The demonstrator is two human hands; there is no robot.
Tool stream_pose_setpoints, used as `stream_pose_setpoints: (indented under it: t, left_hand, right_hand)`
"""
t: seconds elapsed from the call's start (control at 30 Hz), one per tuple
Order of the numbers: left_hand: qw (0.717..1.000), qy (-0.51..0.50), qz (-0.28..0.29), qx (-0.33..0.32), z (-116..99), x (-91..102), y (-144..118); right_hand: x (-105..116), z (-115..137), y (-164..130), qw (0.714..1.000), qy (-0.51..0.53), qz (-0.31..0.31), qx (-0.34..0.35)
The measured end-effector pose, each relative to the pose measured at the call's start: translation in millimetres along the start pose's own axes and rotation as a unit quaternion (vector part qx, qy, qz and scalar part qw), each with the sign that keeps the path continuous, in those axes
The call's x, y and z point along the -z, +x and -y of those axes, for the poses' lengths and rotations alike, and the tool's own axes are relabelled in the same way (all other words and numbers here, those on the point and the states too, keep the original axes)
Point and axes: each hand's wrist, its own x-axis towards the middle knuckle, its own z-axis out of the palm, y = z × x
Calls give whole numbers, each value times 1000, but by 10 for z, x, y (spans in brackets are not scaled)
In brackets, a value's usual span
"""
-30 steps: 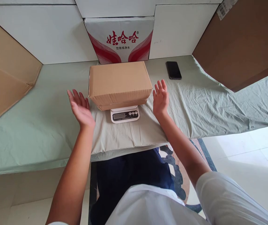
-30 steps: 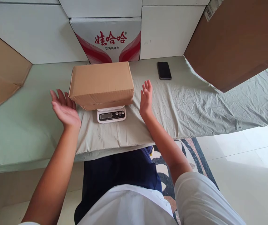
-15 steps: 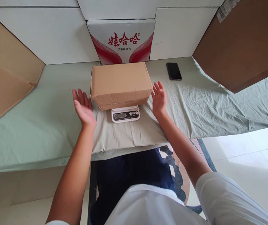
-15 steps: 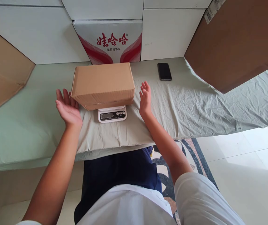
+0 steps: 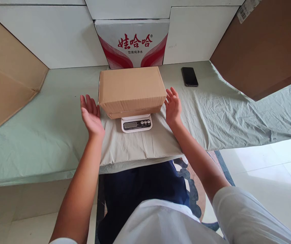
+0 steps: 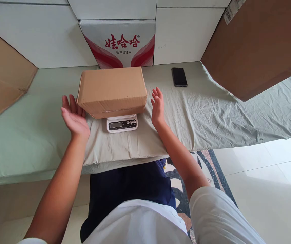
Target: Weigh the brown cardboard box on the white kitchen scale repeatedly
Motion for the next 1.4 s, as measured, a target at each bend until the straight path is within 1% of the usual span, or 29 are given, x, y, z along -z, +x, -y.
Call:
stream_pose_setpoints:
  t: [0.33,0.67,0.8,1.03,1.13,1.27,1.4]
  left_hand:
    - [1000,13,-1,6,-26,-23,-8]
    - [1000,-14,2,5,-31,-38,-16]
    - [1000,-31,1,3,-22,-31,-18]
    - [1000,-7,18,-3,-34,-58,-30]
    - [1000,-5,17,4,-5,-41,-13]
    - [999,36,28,1,70,22,20]
    - [998,50,38,-26,134,74,39]
  right_hand:
    - [-2,12,11,1000,3,0,-9]
    - [-21,31,2,1000,8,-5,-20]
    - [-7,19,13,1000,3,-1,-11]
    - [-9,27,16,1000,13,-10,-8]
    - [-17,32,8,1000,-4,-4,-2]
    - [-41,43,-19,999,-26,2,21]
    - [-49,39,-37,999,-34,12,24]
